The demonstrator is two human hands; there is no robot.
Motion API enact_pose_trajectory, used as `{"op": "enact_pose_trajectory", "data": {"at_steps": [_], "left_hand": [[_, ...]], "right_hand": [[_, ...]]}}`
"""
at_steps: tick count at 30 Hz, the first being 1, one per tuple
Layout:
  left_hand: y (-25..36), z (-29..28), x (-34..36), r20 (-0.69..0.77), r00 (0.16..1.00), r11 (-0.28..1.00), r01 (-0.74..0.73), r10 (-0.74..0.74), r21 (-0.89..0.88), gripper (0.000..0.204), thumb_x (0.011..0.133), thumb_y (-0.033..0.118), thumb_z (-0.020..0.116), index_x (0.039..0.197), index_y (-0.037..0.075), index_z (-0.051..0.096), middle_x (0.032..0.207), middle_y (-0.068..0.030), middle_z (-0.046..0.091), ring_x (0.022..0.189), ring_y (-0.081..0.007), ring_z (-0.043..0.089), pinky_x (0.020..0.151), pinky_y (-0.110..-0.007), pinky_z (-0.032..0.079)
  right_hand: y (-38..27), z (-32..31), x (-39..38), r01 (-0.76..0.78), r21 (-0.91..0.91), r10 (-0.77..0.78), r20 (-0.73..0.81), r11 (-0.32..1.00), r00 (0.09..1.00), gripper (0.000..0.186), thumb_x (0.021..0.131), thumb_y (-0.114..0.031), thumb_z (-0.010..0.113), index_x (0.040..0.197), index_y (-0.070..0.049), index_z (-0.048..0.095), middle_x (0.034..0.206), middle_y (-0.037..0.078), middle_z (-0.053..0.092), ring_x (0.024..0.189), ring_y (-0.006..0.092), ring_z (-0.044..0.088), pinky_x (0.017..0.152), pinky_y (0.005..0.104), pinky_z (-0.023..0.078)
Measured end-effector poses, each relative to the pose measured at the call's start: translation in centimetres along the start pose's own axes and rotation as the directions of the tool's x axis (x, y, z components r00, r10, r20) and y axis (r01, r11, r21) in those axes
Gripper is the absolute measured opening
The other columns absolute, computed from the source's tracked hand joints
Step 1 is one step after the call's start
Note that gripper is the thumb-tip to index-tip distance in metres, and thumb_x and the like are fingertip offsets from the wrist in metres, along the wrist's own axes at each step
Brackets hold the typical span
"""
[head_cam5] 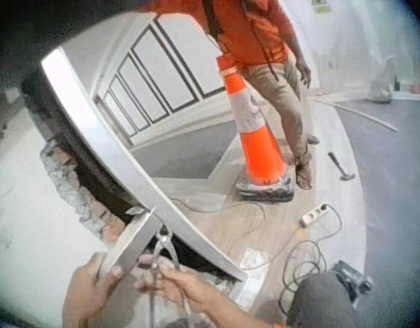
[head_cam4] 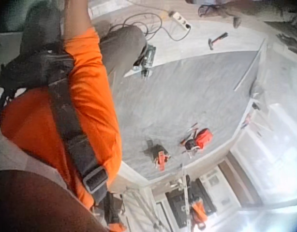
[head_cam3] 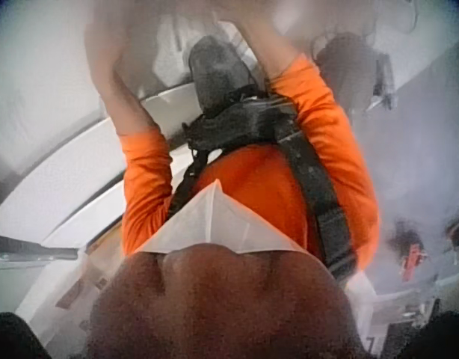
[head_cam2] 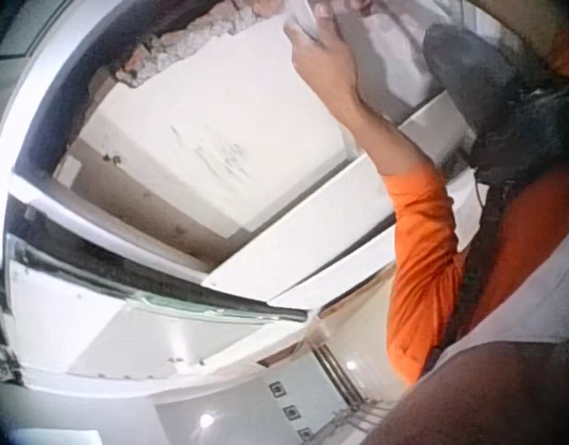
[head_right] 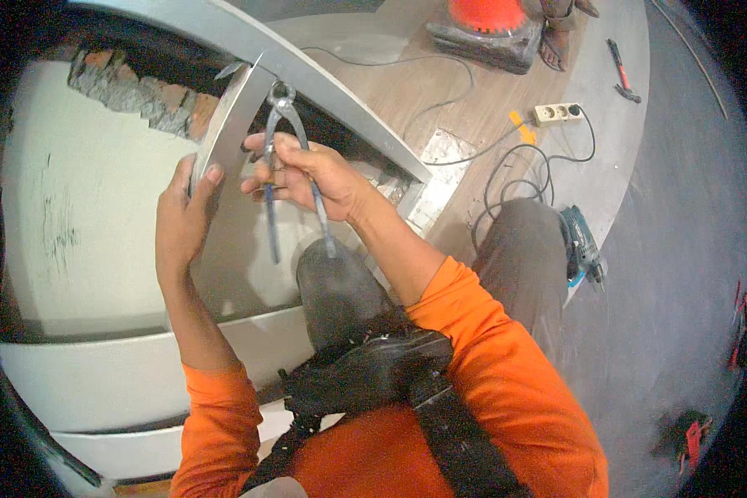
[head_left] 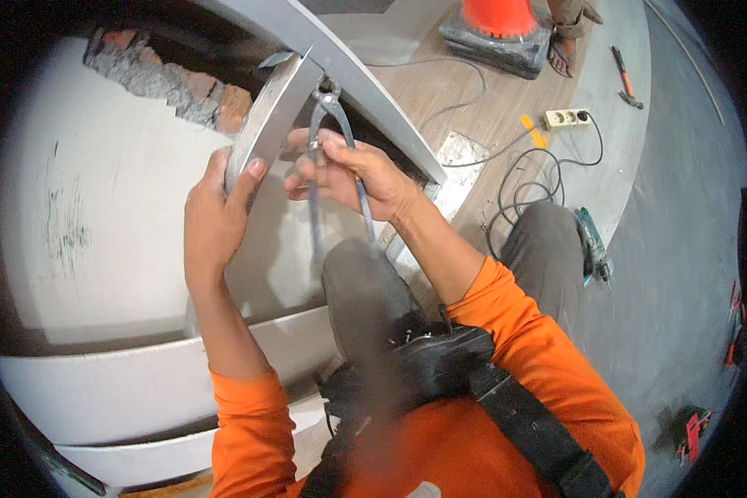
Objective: The person uses pliers to bend and adjust a metal frame against a wall. They then use a power drill to secure the frame with screws. Another person assists by holding the frame in place during the drilling process.
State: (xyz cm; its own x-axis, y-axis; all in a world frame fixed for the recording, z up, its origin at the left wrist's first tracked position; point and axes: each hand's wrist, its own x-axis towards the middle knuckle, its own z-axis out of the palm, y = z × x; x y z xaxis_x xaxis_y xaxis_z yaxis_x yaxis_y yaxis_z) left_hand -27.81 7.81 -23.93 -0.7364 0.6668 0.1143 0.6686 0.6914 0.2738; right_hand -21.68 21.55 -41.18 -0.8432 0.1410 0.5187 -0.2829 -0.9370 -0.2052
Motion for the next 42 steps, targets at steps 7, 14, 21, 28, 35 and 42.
{"op": "enact_pose_trajectory", "data": {"at_steps": [7,14,21,28,35,42], "left_hand": [[0.2,0.0,-0.3,0.021,1.000,0.999,-0.020,0.020,0.040,0.052,0.097,0.048,0.056,0.123,0.003,0.059,0.084,-0.0144,0.066,0.075,-0.0208,0.060,0.071,-0.036,0.048],[-0.3,0.2,-0.5,-0.010,0.998,0.993,-0.066,0.068,0.096,0.054,0.097,0.050,0.054,0.123,0.002,0.058,0.085,-0.0198,0.067,0.079,-0.0286,0.064,0.073,-0.039,0.049],[-0.1,0.5,-0.2,0.013,0.999,0.999,-0.040,0.040,0.014,0.056,0.098,0.051,0.053,0.124,0.001,0.057,0.084,-0.0224,0.068,0.078,-0.0343,0.066,0.074,-0.042,0.050],[-0.1,0.9,-0.3,0.025,1.000,0.996,0.004,-0.002,-0.085,0.049,0.099,0.046,0.054,0.124,0.004,0.059,0.082,-0.0035,0.059,0.069,-0.0120,0.052,0.060,-0.029,0.044],[-0.1,1.3,-0.3,-0.001,1.000,0.994,-0.019,0.019,-0.103,0.049,0.097,0.045,0.058,0.121,0.003,0.059,0.077,-0.0051,0.060,0.068,-0.0122,0.053,0.061,-0.029,0.044],[-0.2,0.9,0.0,0.032,0.999,0.996,0.004,-0.001,-0.088,0.048,0.099,0.046,0.054,0.120,0.004,0.057,0.081,-0.0035,0.057,0.069,-0.0116,0.054,0.060,-0.028,0.045]], "right_hand": [[-0.1,1.0,-0.3,-0.174,-0.144,0.118,-0.333,0.974,0.936,0.033,0.101,-0.043,0.054,0.089,-0.013,0.048,0.068,-0.004,0.039,0.053,0.0083,0.037,0.047,0.0276,0.036],[-3.3,-2.5,-1.0,-0.343,-0.495,0.171,-0.359,0.798,0.917,0.035,0.101,-0.039,0.054,0.084,-0.010,0.046,0.064,-0.004,0.035,0.050,0.0082,0.035,0.045,0.0266,0.034],[-7.1,-4.6,-1.0,-0.431,-0.650,0.293,-0.316,0.626,0.902,0.037,0.102,-0.041,0.053,0.091,-0.005,0.057,0.066,-0.001,0.047,0.054,0.0108,0.046,0.049,0.0279,0.040],[0.3,-2.5,0.1,-0.145,-0.461,0.070,-0.175,0.876,0.982,0.058,0.099,-0.049,0.052,0.133,-0.001,0.056,0.113,0.015,0.069,0.101,0.0202,0.064,0.077,0.0311,0.055],[2.6,-3.2,2.0,-0.066,-0.027,0.067,0.049,0.997,0.997,0.054,0.102,-0.038,0.051,0.137,0.003,0.048,0.126,0.021,0.062,0.115,0.0319,0.062,0.091,0.0417,0.056],[-0.3,-4.5,2.6,-0.167,-0.058,0.174,0.141,0.984,0.975,0.050,0.104,-0.032,0.050,0.134,0.008,0.047,0.131,0.027,0.058,0.124,0.0361,0.058,0.096,0.0435,0.055]]}}
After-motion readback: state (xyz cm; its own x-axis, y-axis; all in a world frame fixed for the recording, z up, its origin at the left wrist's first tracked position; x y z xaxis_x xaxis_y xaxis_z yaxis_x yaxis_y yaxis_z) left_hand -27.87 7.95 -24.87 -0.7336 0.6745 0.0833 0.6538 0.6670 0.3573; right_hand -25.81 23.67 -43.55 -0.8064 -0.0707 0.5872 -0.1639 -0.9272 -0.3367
